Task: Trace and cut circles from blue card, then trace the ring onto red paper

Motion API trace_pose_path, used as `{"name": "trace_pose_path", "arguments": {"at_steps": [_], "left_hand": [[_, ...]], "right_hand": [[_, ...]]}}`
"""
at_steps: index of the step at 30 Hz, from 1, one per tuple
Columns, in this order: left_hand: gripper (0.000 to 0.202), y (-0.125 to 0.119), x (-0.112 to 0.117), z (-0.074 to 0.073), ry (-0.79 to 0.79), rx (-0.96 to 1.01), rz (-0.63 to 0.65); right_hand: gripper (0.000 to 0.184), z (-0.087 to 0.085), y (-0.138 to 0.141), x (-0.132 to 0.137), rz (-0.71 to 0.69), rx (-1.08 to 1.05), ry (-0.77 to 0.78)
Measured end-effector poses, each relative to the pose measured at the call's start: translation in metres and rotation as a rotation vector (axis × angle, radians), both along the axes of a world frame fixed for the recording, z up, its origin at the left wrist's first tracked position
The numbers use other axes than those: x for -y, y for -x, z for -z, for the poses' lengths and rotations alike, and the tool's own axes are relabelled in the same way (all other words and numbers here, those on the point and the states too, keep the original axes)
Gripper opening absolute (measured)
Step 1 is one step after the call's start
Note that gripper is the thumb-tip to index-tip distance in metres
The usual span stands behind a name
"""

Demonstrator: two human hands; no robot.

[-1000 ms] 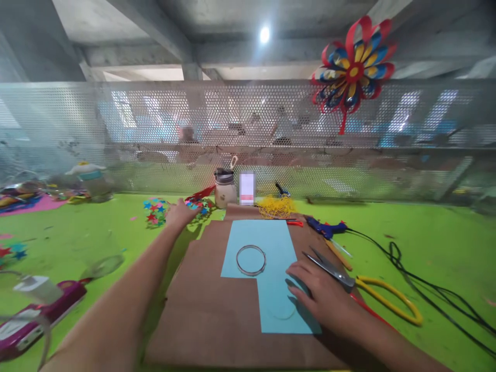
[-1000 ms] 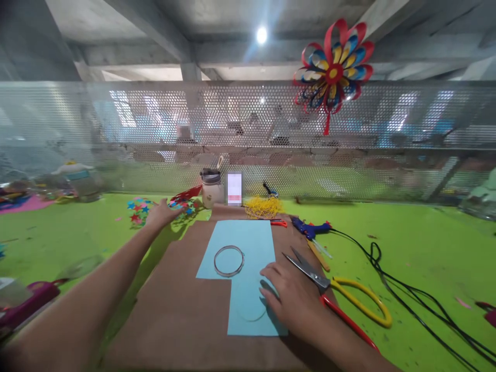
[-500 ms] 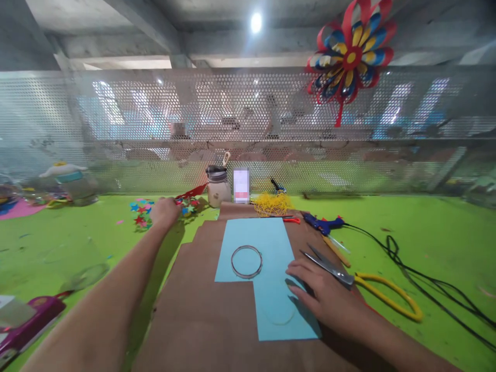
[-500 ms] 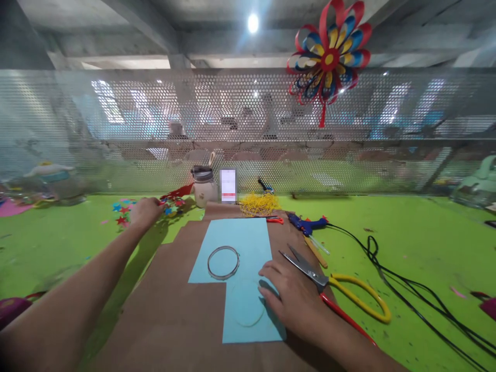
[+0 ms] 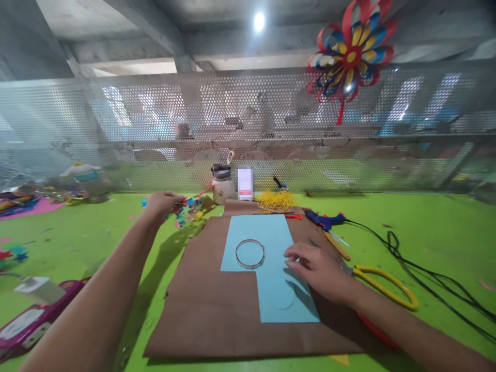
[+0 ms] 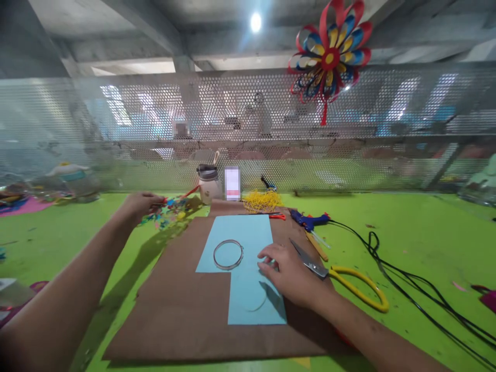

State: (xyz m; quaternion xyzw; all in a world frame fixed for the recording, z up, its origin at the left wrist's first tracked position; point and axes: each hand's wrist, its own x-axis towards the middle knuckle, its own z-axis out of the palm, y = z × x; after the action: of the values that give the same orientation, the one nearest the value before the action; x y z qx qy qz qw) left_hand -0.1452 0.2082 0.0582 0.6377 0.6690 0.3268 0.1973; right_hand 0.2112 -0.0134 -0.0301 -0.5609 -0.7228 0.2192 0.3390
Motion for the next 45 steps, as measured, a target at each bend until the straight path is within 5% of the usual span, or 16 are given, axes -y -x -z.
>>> {"name": "trace_pose_path", "arguments": {"at_steps": [5, 9, 14, 20, 22, 26, 28, 32, 35, 45], "left_hand": [[0.026, -0.042, 0.035, -0.024, 0.042, 0.363, 0.167], [0.013, -0.084, 0.068, -0.028, 0.039, 0.558, 0.318], [0.029, -0.121, 0.107, -0.017, 0.052, 0.647, 0.473], [0.035, -0.137, 0.128, -0.016, -0.007, 0.613, 0.524], [0.034, -0.137, 0.134, -0.019, -0.099, 0.553, 0.49], [0.022, -0.135, 0.163, -0.016, -0.54, 0.359, 0.284], [0.019, -0.139, 0.185, 0.0, -0.597, 0.305, 0.367], [0.023, -0.166, 0.215, 0.05, -0.019, 0.461, 0.804], [0.038, -0.191, 0.209, 0.073, 0.404, 0.991, 0.674], [0.04, -0.214, 0.184, 0.043, 0.446, 1.437, 0.725]], "right_hand": [[0.025, -0.021, 0.018, -0.023, 0.014, -0.435, 0.072], [0.04, -0.032, 0.038, -0.033, -0.017, -0.867, 0.187], [0.042, -0.035, 0.053, -0.035, 0.06, -1.026, 0.158], [0.042, -0.032, 0.051, -0.028, 0.137, -1.128, 0.092], [0.041, -0.032, 0.046, -0.025, 0.157, -1.156, 0.096], [0.033, -0.035, 0.032, -0.023, 0.176, -1.206, 0.133], [0.031, -0.037, 0.026, -0.026, 0.189, -1.236, 0.15], [0.026, -0.04, 0.018, -0.029, 0.213, -1.284, 0.152], [0.022, -0.043, 0.019, -0.026, 0.202, -1.301, 0.146], [0.017, -0.058, 0.032, -0.008, 0.105, -1.353, 0.159]]}}
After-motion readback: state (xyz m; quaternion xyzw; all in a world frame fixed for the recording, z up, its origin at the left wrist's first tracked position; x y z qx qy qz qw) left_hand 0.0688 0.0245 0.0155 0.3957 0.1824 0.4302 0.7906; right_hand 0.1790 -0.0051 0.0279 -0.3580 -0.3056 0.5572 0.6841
